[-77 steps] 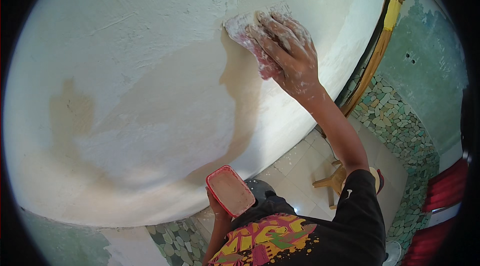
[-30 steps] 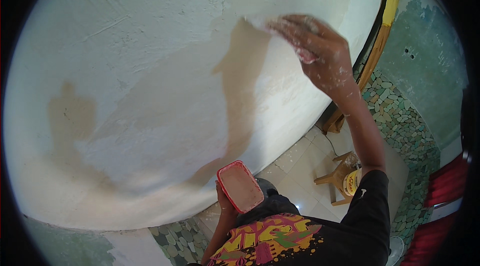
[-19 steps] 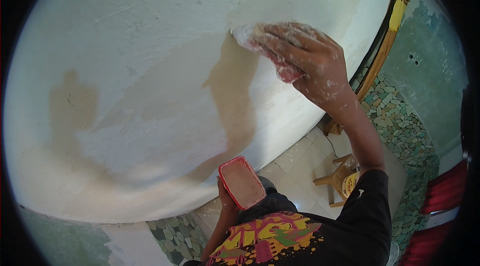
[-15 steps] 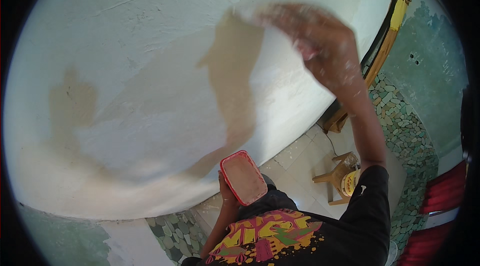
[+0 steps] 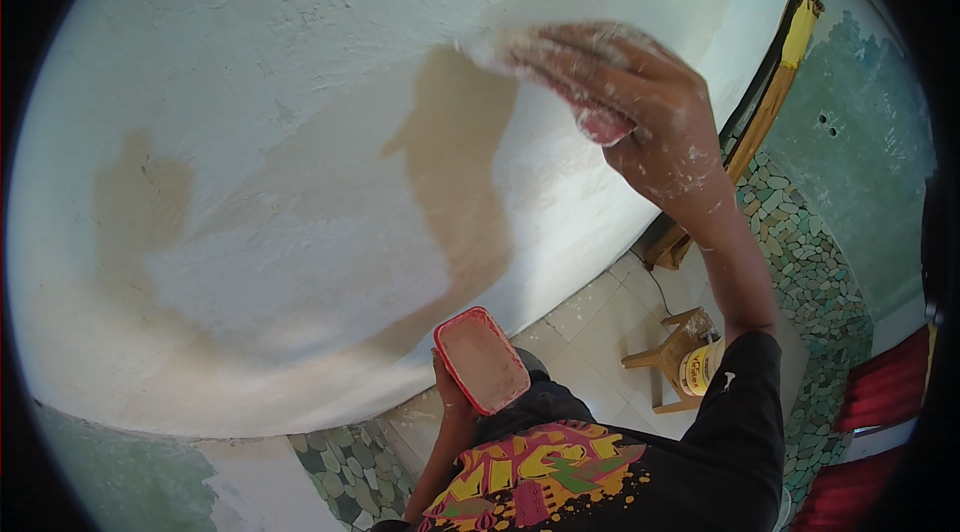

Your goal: The recorder uses a putty knife to apply and smooth plaster onto a wall from a plastic container.

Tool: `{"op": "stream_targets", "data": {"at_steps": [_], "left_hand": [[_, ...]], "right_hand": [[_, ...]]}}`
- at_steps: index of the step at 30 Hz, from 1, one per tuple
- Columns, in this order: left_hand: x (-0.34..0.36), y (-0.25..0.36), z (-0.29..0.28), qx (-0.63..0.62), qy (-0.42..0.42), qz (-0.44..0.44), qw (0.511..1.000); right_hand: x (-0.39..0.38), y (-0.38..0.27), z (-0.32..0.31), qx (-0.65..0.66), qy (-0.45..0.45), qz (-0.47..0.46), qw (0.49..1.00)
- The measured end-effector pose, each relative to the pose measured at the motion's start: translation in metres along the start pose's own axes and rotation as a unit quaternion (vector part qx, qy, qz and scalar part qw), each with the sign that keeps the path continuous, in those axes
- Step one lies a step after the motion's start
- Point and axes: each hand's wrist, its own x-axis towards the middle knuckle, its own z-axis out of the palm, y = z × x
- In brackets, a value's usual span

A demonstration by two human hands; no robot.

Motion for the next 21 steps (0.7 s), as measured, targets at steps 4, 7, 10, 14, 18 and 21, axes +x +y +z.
{"op": "stream_targets", "data": {"at_steps": [4, 7, 10, 14, 18, 21], "left_hand": [[0.001, -0.003, 0.001, 0.007, -0.013, 0.0, 1.0], [0.005, -0.006, 0.003, 0.034, 0.002, -0.011, 0.999], [0.0, -0.001, -0.004, 0.059, 0.023, 0.026, 0.998], [-0.005, 0.001, 0.003, 0.043, 0.009, 0.033, 0.998], [-0.004, 0.007, -0.007, 0.029, 0.028, 0.039, 0.998], [-0.004, 0.005, -0.006, 0.063, 0.007, 0.036, 0.997]], "right_hand": [[0.025, 0.001, 0.018, -0.012, 0.18, -0.032, 0.983], [0.067, 0.058, 0.089, -0.11, 0.476, -0.293, 0.822], [0.03, 0.001, 0.065, -0.068, 0.231, -0.035, 0.97], [0.0, -0.013, 0.055, -0.054, 0.176, -0.009, 0.983], [0.006, -0.017, 0.028, -0.002, 0.152, 0.012, 0.988], [0.034, 0.0, 0.008, -0.036, 0.162, 0.045, 0.985]]}}
